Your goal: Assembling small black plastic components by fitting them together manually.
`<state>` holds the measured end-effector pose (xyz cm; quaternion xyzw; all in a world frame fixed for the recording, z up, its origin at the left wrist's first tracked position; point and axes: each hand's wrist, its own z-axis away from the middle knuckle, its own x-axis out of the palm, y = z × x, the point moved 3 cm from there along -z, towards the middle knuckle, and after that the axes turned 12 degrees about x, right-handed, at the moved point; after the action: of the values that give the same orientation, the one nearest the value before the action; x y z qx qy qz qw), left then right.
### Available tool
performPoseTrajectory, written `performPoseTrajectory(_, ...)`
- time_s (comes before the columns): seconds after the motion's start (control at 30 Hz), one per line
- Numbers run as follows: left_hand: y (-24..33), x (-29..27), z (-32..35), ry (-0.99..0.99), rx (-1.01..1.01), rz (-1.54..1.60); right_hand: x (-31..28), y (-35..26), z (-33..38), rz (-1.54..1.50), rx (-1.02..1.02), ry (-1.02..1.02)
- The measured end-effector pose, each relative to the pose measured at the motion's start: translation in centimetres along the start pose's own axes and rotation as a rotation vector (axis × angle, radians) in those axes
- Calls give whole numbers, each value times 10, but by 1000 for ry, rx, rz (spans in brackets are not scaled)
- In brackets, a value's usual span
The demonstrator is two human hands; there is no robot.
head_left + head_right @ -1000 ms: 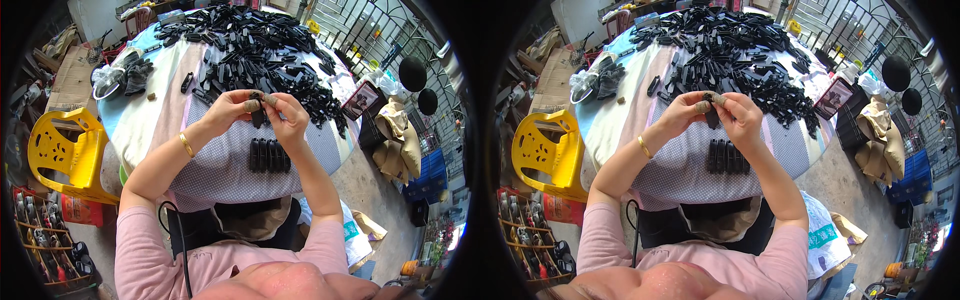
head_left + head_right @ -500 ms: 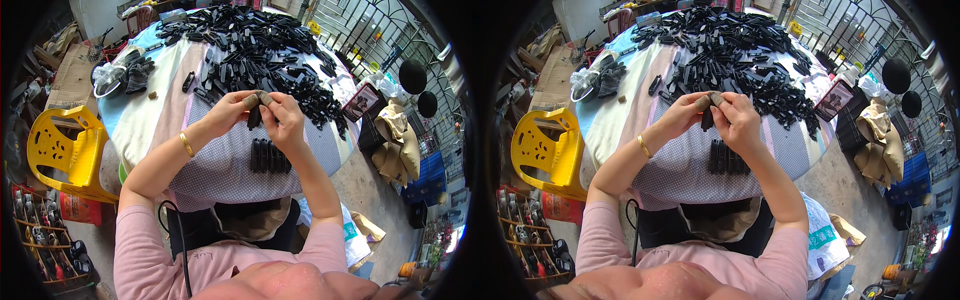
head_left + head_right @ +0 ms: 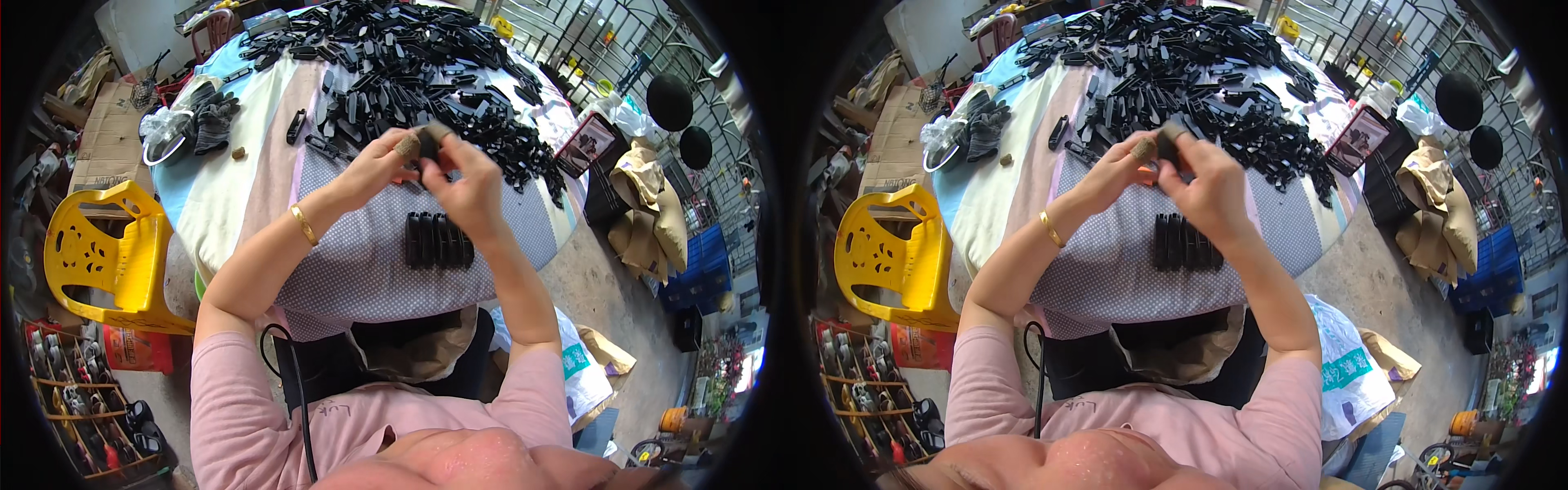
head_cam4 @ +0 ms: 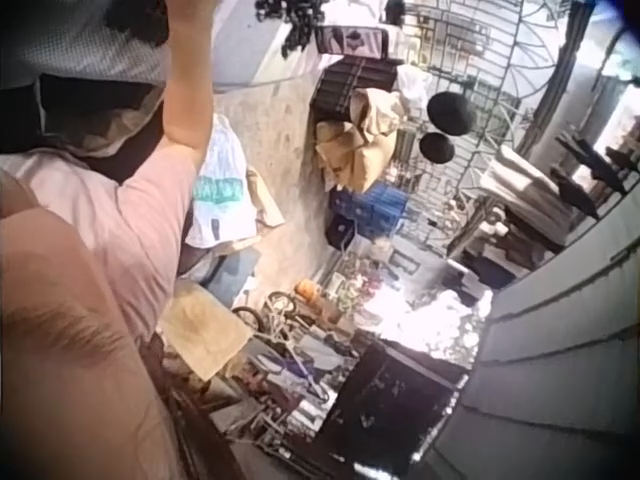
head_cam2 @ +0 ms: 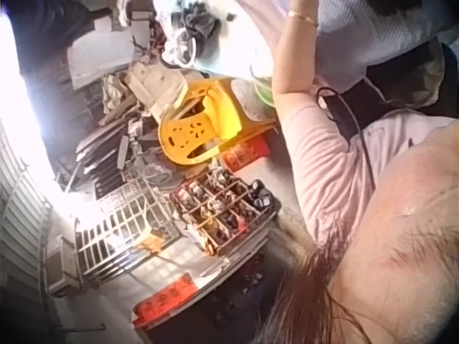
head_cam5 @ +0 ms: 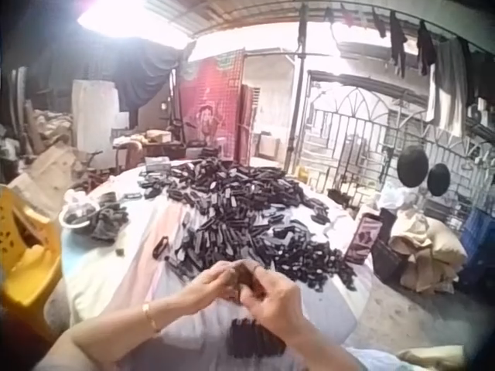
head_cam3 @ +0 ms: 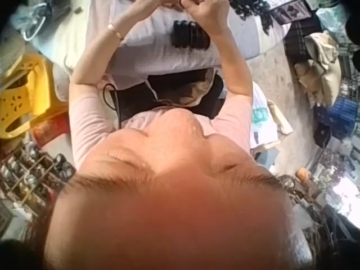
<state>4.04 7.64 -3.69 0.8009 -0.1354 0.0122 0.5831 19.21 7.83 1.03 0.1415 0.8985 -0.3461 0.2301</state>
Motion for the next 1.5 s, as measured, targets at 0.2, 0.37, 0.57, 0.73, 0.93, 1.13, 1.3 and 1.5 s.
performPoseTrajectory(0.2,8,-36,-11,-79,612,-1189,-58,27,21,348,399,-184)
performPoseTrajectory(0.37,-11,-31,-24,-311,473,-1228,-62,41,55,361,510,-418)
performPoseTrajectory(0.57,-9,-26,-25,-344,532,-1175,-61,40,62,336,478,-475)
performPoseTrajectory(0.73,-2,-14,-17,-307,577,-1278,-80,5,61,234,229,-265)
performPoseTrajectory(0.93,8,-29,3,-132,481,-1137,-93,-104,67,-989,420,-751)
performPoseTrajectory(1.13,6,-29,-1,-188,441,-1176,-69,-131,56,-1081,411,-1029)
performPoseTrajectory(1.3,5,-19,-5,-198,422,-1173,-56,-136,54,-1110,523,-1034)
performPoseTrajectory(1.5,5,-18,-5,-130,397,-1164,-33,-144,43,-873,399,-1030)
